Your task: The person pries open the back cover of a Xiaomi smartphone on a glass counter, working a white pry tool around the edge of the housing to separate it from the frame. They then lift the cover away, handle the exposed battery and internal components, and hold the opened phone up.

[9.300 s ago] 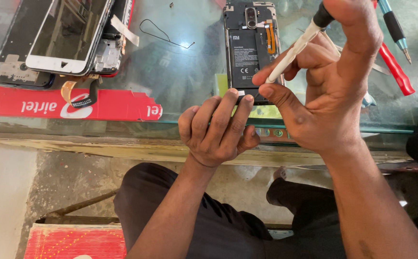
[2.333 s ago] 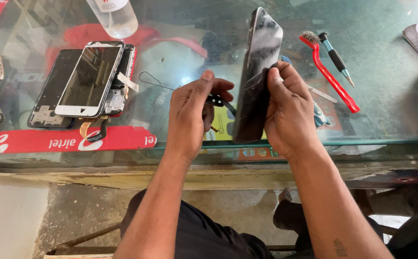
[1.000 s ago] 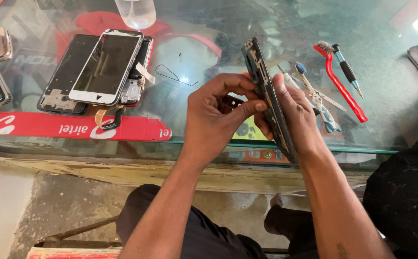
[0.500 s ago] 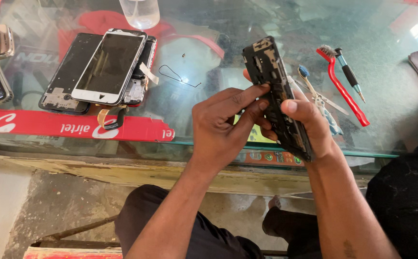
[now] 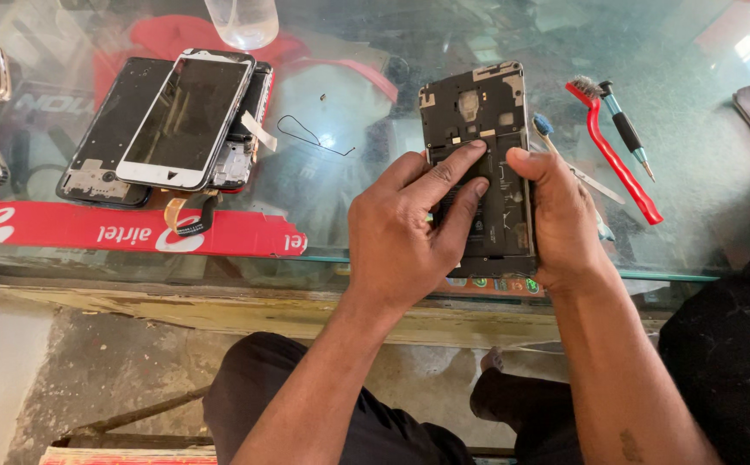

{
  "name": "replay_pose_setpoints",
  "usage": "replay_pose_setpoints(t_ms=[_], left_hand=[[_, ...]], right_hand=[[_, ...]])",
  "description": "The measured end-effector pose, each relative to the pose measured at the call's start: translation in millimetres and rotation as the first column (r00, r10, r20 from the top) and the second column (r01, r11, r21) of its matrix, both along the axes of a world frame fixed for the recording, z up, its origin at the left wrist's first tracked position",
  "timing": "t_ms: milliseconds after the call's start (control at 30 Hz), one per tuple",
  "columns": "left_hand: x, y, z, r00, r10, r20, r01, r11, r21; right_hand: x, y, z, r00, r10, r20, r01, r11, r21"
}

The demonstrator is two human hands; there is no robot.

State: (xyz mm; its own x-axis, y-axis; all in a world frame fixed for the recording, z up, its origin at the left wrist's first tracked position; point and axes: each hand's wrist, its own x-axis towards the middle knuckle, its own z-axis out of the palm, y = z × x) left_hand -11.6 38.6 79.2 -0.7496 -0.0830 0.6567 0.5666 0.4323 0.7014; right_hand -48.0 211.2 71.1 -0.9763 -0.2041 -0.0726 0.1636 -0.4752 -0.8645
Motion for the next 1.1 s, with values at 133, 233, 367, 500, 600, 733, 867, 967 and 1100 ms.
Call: replay_pose_setpoints(t_ms=[133, 233, 367, 500, 600, 733, 867, 967, 1100], left_hand=[[0, 1, 0, 0.999, 0.053, -0.004, -0.053, 0.996, -0.073], [-1, 0, -2, 0.998, 0.062, 0.012, -0.061, 0.994, -0.092], [-4, -6, -4, 0.993, -0.118, 0.028, 0.117, 0.991, 0.064], [-6, -14, -2, 0.983, -0.182, 0.031, 0.169, 0.955, 0.244], [-10, -16, 3, 0.977, -0.181, 0.110, 0.132, 0.926, 0.353], [-17, -15, 9, 0.944, -0.176, 0.280, 0.075, 0.939, 0.336], [-19, -15, 10, 0.923, -0.238, 0.302, 0.140, 0.939, 0.314], [-22, -15, 8, 0.917, -0.231, 0.325, 0.116, 0.935, 0.337], [-26, -14, 4, 0.924, -0.222, 0.312, 0.107, 0.931, 0.348]], right_hand=[[-2, -2, -1, 0.991, -0.072, -0.108, 0.089, 0.984, 0.155], [-3, -3, -2, 0.992, -0.008, -0.123, 0.025, 0.990, 0.139], [-4, -6, -1, 0.986, -0.037, -0.161, 0.048, 0.997, 0.063], [-3, -8, 0, 0.988, -0.089, -0.127, 0.097, 0.994, 0.056], [-2, -10, 1, 0.983, -0.133, -0.124, 0.143, 0.987, 0.071], [0, -12, 2, 0.978, -0.156, -0.138, 0.165, 0.985, 0.058], [1, -14, 2, 0.981, -0.105, -0.162, 0.118, 0.990, 0.079], [2, -16, 3, 0.978, -0.043, -0.206, 0.071, 0.989, 0.130], [2, -17, 3, 0.970, 0.013, -0.244, 0.030, 0.985, 0.171]])
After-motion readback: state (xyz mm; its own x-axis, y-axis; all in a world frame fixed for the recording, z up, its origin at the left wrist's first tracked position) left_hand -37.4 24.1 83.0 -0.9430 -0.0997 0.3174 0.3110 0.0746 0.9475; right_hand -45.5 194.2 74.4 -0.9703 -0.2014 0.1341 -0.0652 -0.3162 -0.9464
